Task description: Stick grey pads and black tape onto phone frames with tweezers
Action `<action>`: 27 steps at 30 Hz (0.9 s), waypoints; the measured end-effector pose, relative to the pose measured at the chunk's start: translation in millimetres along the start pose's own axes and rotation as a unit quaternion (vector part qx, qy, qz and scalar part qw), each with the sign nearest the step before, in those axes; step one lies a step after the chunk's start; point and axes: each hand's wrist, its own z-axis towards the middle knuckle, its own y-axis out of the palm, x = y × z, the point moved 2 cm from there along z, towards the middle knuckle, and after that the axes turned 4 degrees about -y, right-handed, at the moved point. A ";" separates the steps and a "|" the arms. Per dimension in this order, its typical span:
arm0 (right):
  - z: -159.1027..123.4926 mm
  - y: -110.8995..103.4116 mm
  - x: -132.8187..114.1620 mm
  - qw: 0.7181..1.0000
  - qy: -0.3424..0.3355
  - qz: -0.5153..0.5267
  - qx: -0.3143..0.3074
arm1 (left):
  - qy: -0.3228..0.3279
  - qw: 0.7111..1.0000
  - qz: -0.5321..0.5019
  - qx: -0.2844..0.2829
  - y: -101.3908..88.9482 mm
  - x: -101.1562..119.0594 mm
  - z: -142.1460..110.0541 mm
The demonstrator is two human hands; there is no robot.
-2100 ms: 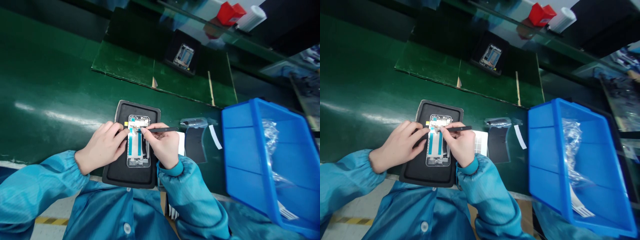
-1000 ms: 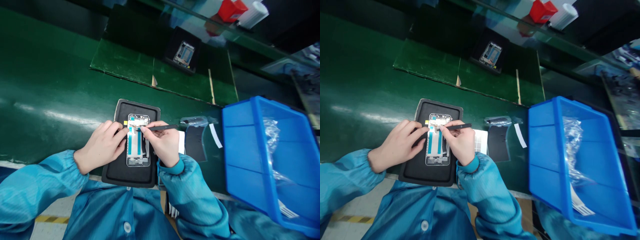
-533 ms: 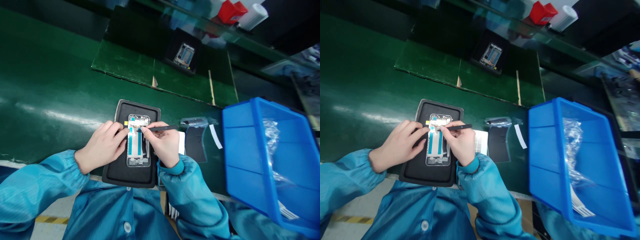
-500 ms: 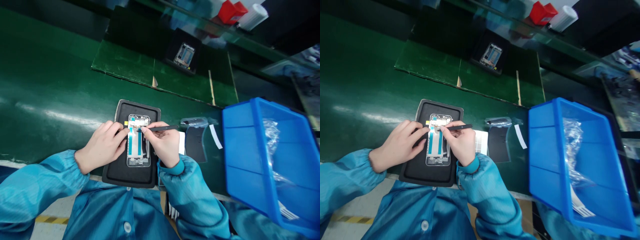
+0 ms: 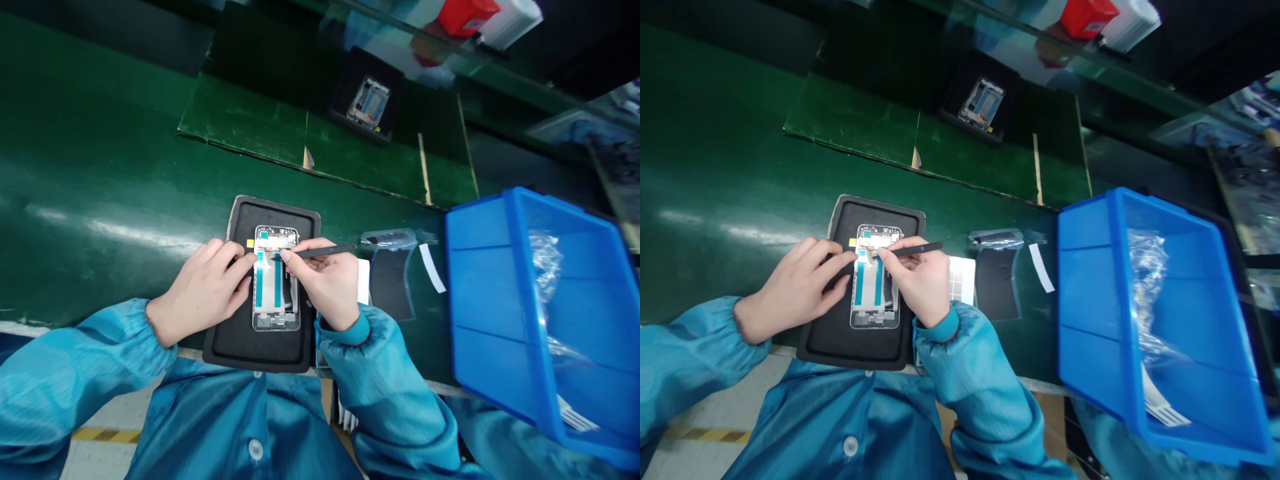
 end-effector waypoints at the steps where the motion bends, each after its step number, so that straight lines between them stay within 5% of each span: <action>1: 0.0 0.0 0.0 1.000 -0.001 -0.002 0.000 | 0.001 1.000 -0.001 0.000 0.1 0.0 0.0; 27: -0.2 0.6 -1.0 1.000 -0.005 -0.007 0.008 | 0.002 1.000 0.001 0.004 -0.4 0.3 0.1</action>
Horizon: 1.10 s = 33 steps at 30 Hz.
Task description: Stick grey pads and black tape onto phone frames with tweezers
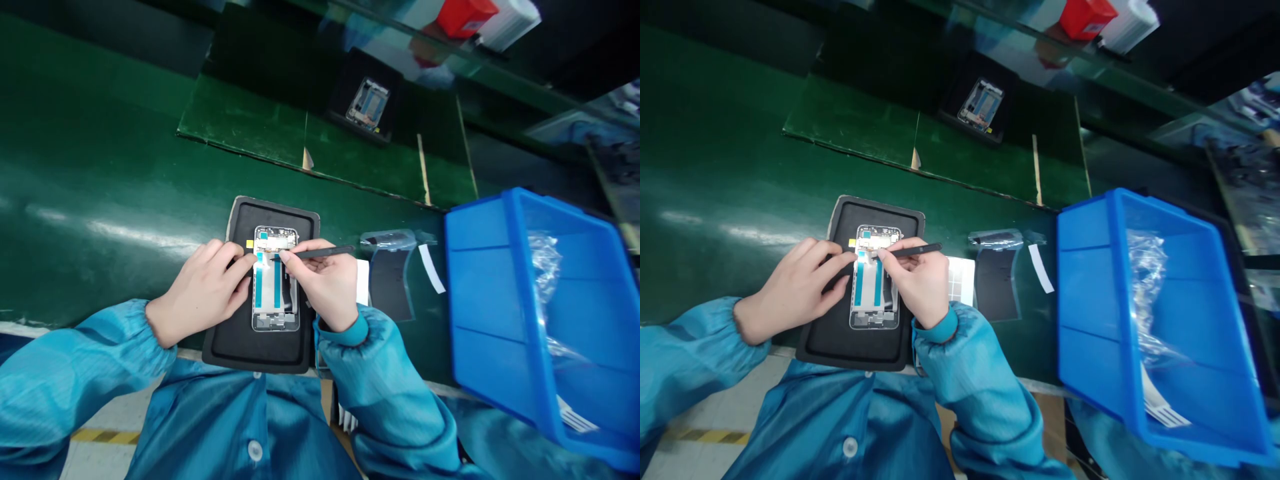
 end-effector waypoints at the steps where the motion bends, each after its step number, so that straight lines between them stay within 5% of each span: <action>1: 0.0 0.0 -0.1 1.000 0.001 0.001 0.000 | 0.000 1.000 0.000 -0.001 0.0 0.0 0.0; 33: -1.8 1.1 0.3 1.000 -0.018 -0.023 0.011 | -0.001 1.000 0.013 -0.009 0.0 0.4 -0.2</action>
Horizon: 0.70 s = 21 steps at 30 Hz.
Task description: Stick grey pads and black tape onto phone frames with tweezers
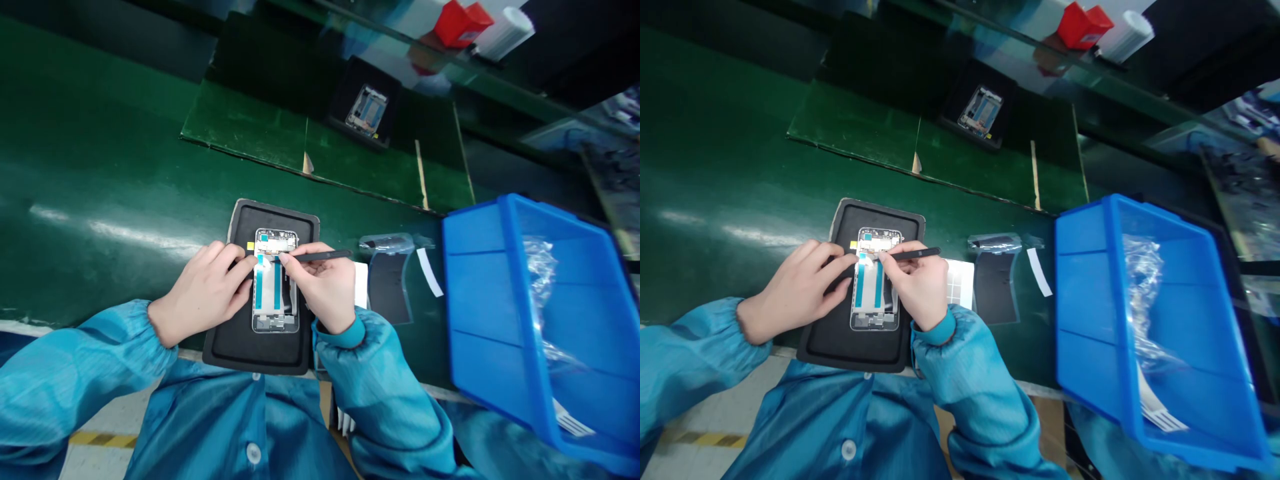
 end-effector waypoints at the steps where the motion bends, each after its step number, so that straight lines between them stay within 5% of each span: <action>1: 0.2 0.2 -0.1 1.000 -0.001 0.000 0.001 | 0.001 1.000 0.006 -0.005 -0.4 0.4 0.3; 12: -0.5 -2.6 3.2 0.998 -0.050 -0.025 0.002 | 0.009 0.992 0.091 -0.089 -7.2 8.2 6.8; 21: 2.5 -2.2 13.2 0.995 -0.022 0.085 0.056 | 0.024 0.991 0.084 -0.102 -10.6 7.9 19.3</action>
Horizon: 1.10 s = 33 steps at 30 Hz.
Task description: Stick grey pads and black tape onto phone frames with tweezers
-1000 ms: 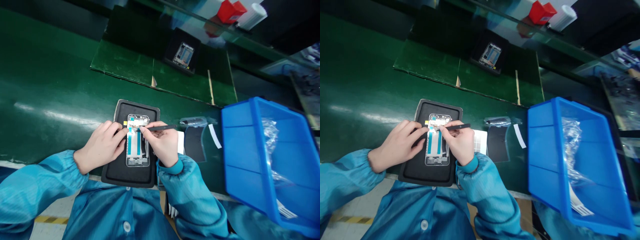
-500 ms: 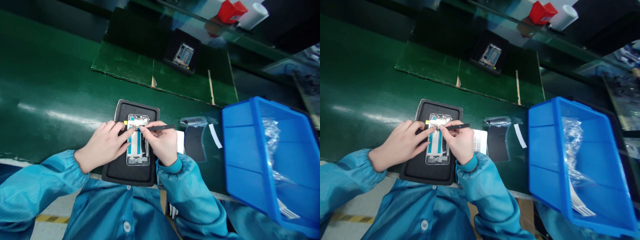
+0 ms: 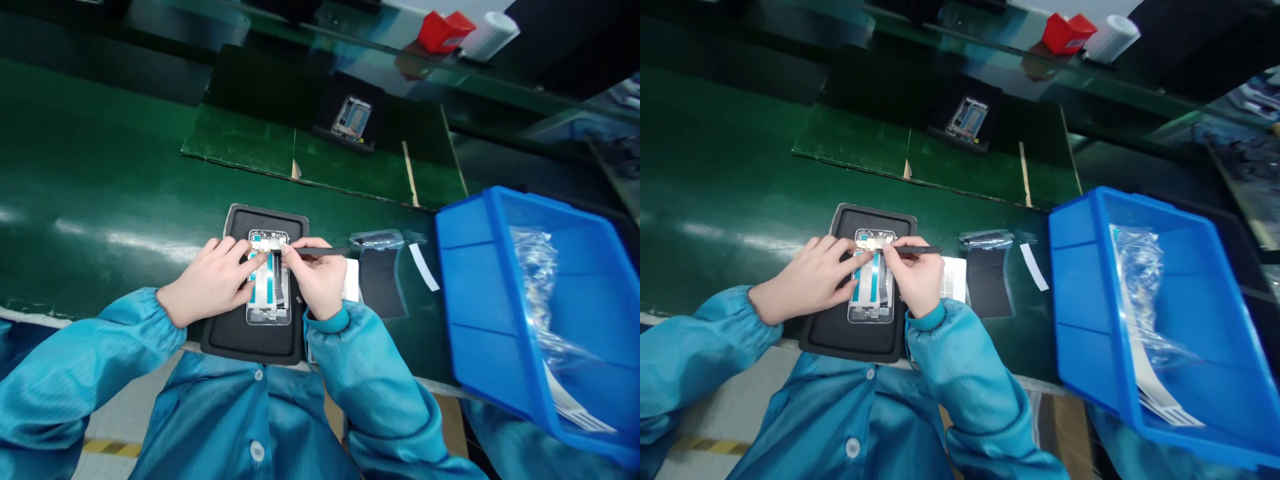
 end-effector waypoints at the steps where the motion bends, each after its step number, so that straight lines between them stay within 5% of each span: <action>1: -0.6 0.9 1.4 1.000 -0.002 0.006 0.007 | 0.004 1.000 -0.005 -0.004 0.0 -2.0 0.5; 7: -3.3 3.3 4.8 0.999 -0.018 0.017 0.027 | 0.056 0.997 -0.045 0.003 3.8 -12.7 -6.6; 33: -2.2 4.3 3.5 0.999 -0.050 0.000 0.010 | -0.061 0.996 -0.021 0.063 7.4 14.1 -12.9</action>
